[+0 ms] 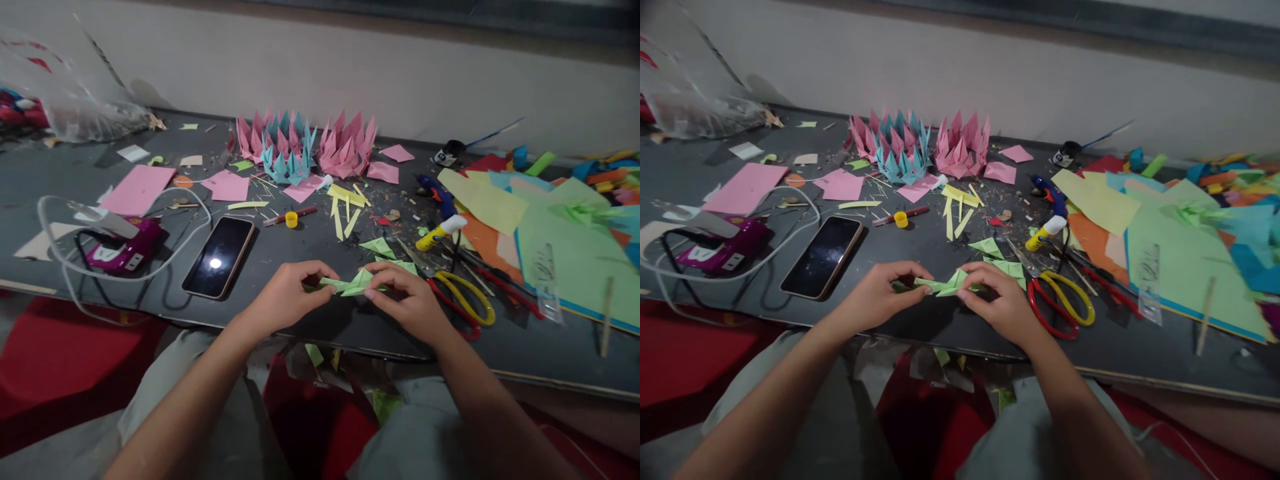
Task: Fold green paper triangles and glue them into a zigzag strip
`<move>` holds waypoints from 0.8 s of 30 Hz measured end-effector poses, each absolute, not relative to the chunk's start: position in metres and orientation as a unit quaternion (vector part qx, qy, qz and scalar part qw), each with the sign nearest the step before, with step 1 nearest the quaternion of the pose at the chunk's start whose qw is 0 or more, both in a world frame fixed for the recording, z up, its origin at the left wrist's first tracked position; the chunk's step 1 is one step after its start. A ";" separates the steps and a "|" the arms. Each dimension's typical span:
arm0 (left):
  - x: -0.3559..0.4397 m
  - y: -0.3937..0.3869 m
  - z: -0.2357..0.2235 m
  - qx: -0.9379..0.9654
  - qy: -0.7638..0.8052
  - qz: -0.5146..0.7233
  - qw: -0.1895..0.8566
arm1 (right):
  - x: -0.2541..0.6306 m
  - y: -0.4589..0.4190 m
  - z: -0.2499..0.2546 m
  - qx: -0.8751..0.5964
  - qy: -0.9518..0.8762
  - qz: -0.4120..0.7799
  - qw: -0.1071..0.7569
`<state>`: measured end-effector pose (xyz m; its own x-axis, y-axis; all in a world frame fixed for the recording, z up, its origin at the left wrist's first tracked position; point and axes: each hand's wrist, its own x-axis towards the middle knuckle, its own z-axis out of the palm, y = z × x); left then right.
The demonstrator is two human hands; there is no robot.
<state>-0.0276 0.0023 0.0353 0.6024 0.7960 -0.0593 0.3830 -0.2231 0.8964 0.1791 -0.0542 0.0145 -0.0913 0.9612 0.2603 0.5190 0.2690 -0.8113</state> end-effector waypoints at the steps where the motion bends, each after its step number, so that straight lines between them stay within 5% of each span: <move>1: -0.028 0.002 0.035 0.754 0.386 0.207 0.490 | 0.178 -0.055 0.013 -0.540 -0.670 0.295 0.416; 8: -0.027 0.000 0.031 0.745 0.396 0.185 0.504 | 0.163 -0.057 0.002 -0.532 -0.514 0.464 0.488; 24: -0.023 -0.003 0.025 0.713 0.414 0.174 0.538 | 0.154 -0.058 0.003 -0.601 -0.517 0.418 0.444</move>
